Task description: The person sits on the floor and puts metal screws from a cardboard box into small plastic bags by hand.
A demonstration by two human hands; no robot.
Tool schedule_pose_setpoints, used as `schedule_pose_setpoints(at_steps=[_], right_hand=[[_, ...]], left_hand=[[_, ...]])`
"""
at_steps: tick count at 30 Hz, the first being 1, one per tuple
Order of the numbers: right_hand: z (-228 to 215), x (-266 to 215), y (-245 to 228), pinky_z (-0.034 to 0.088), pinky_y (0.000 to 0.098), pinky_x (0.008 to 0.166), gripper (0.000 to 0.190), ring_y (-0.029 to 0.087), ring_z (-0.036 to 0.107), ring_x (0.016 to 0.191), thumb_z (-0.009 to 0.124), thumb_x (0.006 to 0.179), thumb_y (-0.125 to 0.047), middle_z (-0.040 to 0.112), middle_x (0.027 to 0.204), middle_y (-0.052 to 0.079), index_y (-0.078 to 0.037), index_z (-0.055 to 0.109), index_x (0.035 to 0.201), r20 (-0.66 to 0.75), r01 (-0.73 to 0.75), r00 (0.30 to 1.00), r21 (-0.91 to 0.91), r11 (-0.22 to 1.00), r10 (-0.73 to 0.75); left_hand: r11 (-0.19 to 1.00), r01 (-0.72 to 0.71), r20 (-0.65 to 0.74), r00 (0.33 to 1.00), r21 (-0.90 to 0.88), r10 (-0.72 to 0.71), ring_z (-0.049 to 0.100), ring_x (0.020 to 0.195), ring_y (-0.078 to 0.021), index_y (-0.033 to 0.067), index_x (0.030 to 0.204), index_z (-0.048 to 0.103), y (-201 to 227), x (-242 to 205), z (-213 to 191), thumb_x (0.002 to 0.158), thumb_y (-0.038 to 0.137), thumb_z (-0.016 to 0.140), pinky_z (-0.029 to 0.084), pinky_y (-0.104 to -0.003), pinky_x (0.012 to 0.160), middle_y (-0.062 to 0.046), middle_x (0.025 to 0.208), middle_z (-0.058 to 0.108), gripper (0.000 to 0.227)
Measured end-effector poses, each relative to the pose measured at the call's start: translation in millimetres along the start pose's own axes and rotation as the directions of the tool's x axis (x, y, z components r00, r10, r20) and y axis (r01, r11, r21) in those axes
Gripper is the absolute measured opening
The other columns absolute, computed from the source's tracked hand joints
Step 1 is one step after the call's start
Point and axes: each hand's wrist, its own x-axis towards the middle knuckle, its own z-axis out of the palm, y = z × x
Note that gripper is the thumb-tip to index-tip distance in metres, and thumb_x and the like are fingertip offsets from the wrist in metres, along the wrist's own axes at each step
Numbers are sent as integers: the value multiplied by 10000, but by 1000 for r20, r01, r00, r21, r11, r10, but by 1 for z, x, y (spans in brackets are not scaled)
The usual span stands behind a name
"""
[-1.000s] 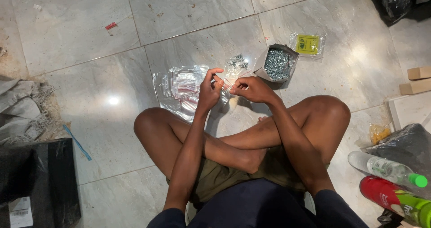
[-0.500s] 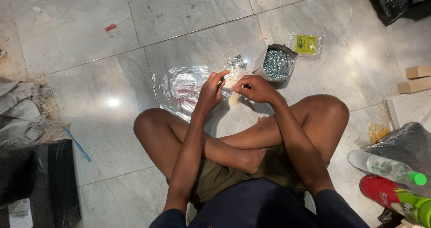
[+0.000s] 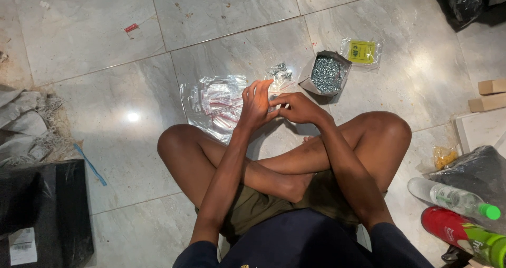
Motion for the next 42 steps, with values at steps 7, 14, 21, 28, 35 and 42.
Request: schedule_pose_setpoints(at_steps=[7,14,21,28,35,42], right_hand=[[-8,-2,-12,643,429,952,414,291,770,1062,625,921,-39,828,1256,75,-172,875,1223,25,44,999,-135,990,-41],[-10,-5,-14,597,503,1026,428,308,748,1100,637,927,-72,779,1302,88,-146,842,1295,26,73,997,-203,976,-69],[-6,-3,-1,577,534,1044,447,338,734,1110,672,965,-153,726,1355,121,-147,801,1393,13,22,1000,-266,964,-20],[-12,-7,-10,578,530,1031,462,341,733,1112,701,1025,-204,699,1369,130,-169,757,1481,-4,9,1000,-250,968,-10],[-73,4,138,633,535,957,289,338,794,1093,731,1068,-309,811,1169,43,-343,832,1336,-520,-373,833,-278,885,188],[-63,27,119,580,726,936,503,536,774,1037,861,1043,-391,654,1212,192,-77,788,1429,-597,-612,740,-405,679,311]], left_hand=[[984,112,66,992,-138,-104,563,1330,-231,261,1477,577,-11,-3,16,801,269,905,394,-514,1206,54,1231,586,752],[975,122,25,992,-183,-120,643,1216,-208,308,1229,617,-17,-5,26,787,292,872,448,-470,1129,76,1098,570,510],[898,230,100,973,-375,-208,648,1324,-270,268,1255,610,15,4,-9,892,83,741,389,-507,1192,35,1201,677,428],[796,334,154,942,-506,-298,604,1407,-247,277,1218,657,19,9,-33,851,-24,662,284,-510,1236,71,1237,744,474],[698,319,138,942,-641,-305,673,1365,-286,269,1104,724,21,11,-37,875,-17,760,360,-513,1240,66,1189,811,369],[551,276,188,959,-788,-213,663,1406,-399,177,1060,759,26,11,-39,867,-69,746,413,-537,1257,-62,1242,845,314]])
